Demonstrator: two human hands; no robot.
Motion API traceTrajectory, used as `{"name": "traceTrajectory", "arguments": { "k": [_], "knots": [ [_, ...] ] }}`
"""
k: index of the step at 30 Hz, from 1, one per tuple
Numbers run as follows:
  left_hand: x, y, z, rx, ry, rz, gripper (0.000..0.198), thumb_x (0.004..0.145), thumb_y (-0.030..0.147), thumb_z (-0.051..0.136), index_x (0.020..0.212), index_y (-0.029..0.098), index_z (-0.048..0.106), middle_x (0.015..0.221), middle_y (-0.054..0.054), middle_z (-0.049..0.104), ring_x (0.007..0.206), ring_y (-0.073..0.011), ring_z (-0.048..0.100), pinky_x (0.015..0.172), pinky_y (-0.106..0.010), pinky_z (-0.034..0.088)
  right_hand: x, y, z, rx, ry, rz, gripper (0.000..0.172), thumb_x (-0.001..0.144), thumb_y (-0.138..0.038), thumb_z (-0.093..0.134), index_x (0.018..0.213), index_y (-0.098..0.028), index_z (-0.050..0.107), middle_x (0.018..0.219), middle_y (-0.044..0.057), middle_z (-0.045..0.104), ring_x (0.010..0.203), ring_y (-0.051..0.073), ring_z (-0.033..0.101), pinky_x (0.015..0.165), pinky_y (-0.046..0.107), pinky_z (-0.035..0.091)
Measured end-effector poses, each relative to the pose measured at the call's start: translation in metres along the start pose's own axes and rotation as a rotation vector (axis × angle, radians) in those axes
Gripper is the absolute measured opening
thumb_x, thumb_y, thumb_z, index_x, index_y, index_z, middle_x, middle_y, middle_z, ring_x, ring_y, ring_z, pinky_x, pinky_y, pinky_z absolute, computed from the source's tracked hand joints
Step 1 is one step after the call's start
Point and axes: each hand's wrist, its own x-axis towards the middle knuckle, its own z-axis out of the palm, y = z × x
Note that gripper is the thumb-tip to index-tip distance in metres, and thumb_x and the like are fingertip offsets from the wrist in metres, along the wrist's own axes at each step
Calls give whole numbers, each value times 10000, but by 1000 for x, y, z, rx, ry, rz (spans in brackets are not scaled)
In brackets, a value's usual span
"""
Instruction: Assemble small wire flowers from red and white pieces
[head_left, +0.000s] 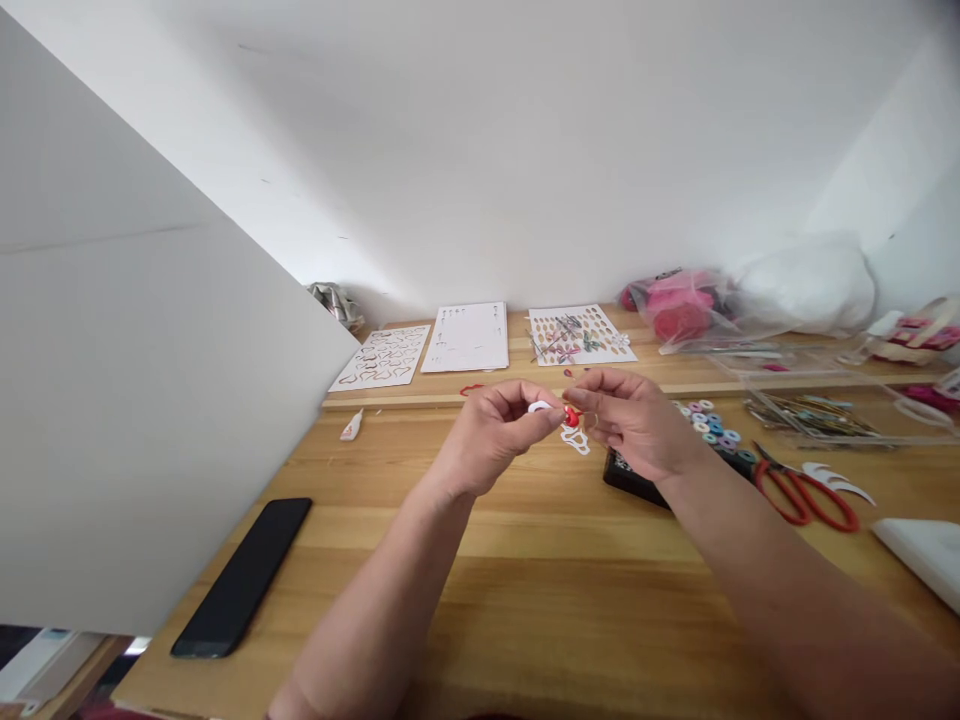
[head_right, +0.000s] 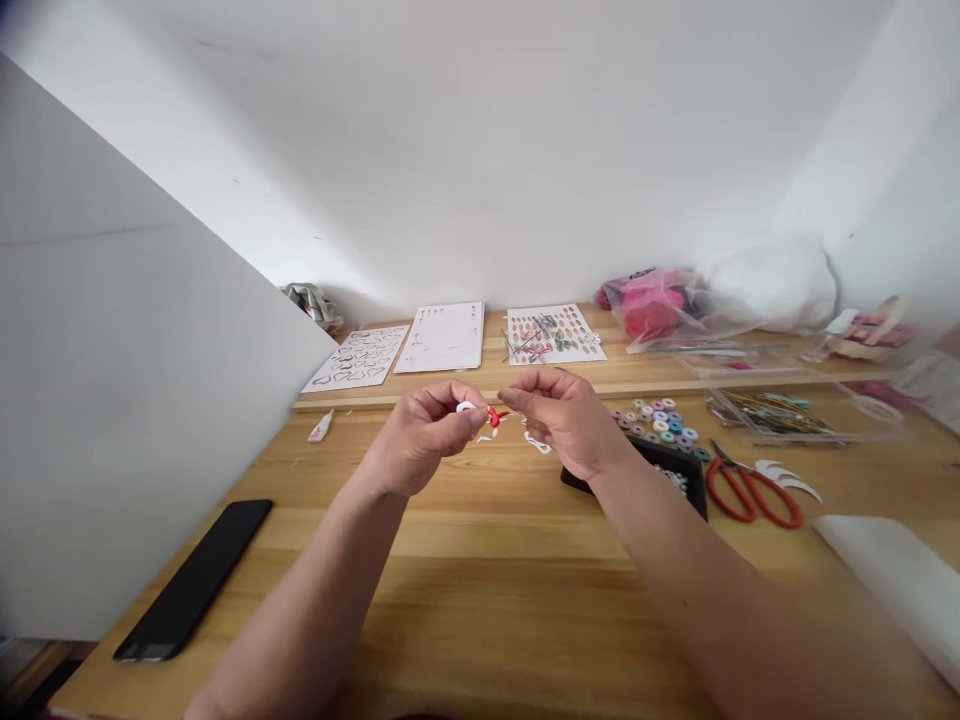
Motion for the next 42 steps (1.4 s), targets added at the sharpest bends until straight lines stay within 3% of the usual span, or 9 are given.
{"name": "traceTrajectory", "arguments": {
  "k": [4,7,13,18,27,31,35,38,42],
  "knots": [
    [3,-3,-1,-77,107,42,276,736,390,798,777,162,649,607,51,499,497,-31,308,476,-205,234,5,13,5,195,-79,145,277,657,-323,856,672,-199,609,454,-107,314,412,39,173,433,244,116],
    [6,-6,0,-61,211,105,257,754,380,783,790,162,651,642,32,561,521,-41,369,506,-206,294,2,20,13,196,-128,183,278,682,-334,833,671,-201,589,462,-111,293,413,39,155,435,245,103],
    [9,-10,-4,171,363,222,170,818,321,717,841,158,676,842,-34,700,693,-87,519,669,-222,412,-19,3,22,-246,-100,-106,260,805,-378,736,672,-191,615,517,-63,370,466,66,255,449,262,145],
    [8,-9,-5,231,279,152,201,809,349,719,814,154,672,753,-19,651,649,-90,500,609,-222,380,-29,-21,14,-474,82,-351,174,867,-329,687,743,-207,677,508,-59,333,471,81,248,448,275,159],
    [2,-6,-1,316,16,45,203,826,344,710,832,144,680,764,-21,644,648,-82,480,609,-228,361,-19,-22,4,-574,213,-511,88,854,-256,691,790,-197,696,495,-76,309,456,73,261,439,258,187],
    [0,-4,-1,230,-54,41,212,806,344,740,817,143,675,758,-13,637,649,-75,474,609,-224,363,-12,-14,2,-470,165,-422,123,834,-292,713,770,-189,693,503,-73,370,460,68,273,439,252,195],
    [1,-2,-1,74,-21,58,185,795,317,753,794,149,674,702,8,607,588,-53,436,575,-213,355,-3,-1,0,-125,33,-116,216,737,-363,790,727,-190,662,537,-53,492,432,58,314,423,245,196],
    [2,-3,0,-12,44,73,213,766,331,777,768,152,662,656,24,574,544,-41,404,544,-208,338,1,8,3,113,-74,115,258,653,-334,845,713,-195,636,463,-94,392,398,39,231,418,229,139],
    [5,-6,1,-31,160,97,262,745,371,789,774,152,649,630,35,562,528,-40,391,526,-204,323,0,15,12,223,-152,193,261,667,-302,839,690,-186,606,458,-115,311,402,25,165,424,225,104]
  ]
}}
